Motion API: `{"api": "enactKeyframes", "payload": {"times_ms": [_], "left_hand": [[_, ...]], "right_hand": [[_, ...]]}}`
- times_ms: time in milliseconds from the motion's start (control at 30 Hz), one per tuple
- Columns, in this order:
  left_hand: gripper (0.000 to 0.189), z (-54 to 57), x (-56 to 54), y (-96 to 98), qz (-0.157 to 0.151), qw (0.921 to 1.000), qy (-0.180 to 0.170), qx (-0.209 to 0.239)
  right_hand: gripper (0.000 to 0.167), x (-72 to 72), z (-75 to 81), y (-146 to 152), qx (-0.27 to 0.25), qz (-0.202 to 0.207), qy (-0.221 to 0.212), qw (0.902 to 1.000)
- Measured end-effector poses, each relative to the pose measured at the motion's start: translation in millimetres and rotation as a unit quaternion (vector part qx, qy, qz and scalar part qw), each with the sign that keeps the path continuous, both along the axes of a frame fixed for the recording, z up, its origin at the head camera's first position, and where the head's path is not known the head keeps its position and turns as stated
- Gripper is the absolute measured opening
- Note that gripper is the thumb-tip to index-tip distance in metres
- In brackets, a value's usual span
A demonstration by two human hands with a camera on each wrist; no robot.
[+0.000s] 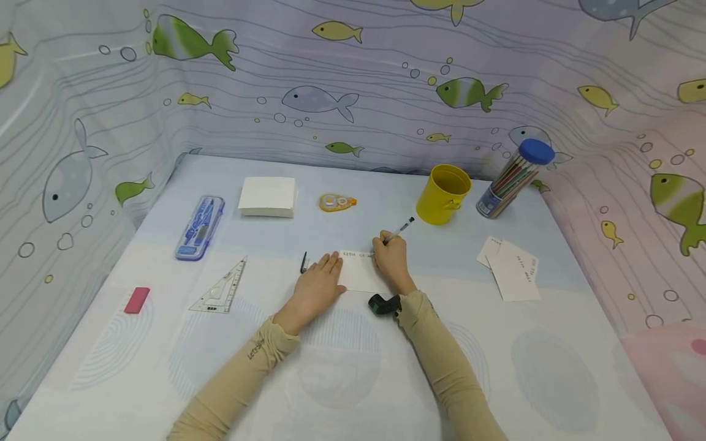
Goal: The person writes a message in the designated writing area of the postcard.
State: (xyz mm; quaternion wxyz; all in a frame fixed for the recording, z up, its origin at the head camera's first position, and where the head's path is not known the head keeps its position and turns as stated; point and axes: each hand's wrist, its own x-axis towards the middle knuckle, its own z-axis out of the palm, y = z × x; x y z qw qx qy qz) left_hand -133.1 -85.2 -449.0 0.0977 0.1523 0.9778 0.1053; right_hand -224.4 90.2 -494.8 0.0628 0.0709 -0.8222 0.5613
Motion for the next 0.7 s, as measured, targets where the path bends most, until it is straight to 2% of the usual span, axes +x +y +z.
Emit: {"api": "enactKeyframes", "payload": {"times_ms": [133,200,500,700], "left_hand": [[0.065,-2.7,-0.6,-0.2,0.001,1.0000,-0.002,-0.002],[0.066,-3.6,-1.1,-0.2,0.000,1.0000,-0.001,-0.005],[0.065,-0.7,-1.4,-0.1,0.000,1.0000,0.001,-0.004],[0.065,-1.2,-0.7,0.9,0.002,1.0000,-0.001,-0.006]], "right_hand": [[0.036,0.9,0.5,-0.1,0.007,0.008,-0.003,0.9999],[0.037,4.3,6.2,-1.9,0.010,0.010,-0.005,0.9999],[0.039,-0.1,1.9,-1.3,0.031,0.014,0.013,0.9993],[0.038,0.3,2.0,-0.9,0.027,0.002,0.006,0.9996]]}}
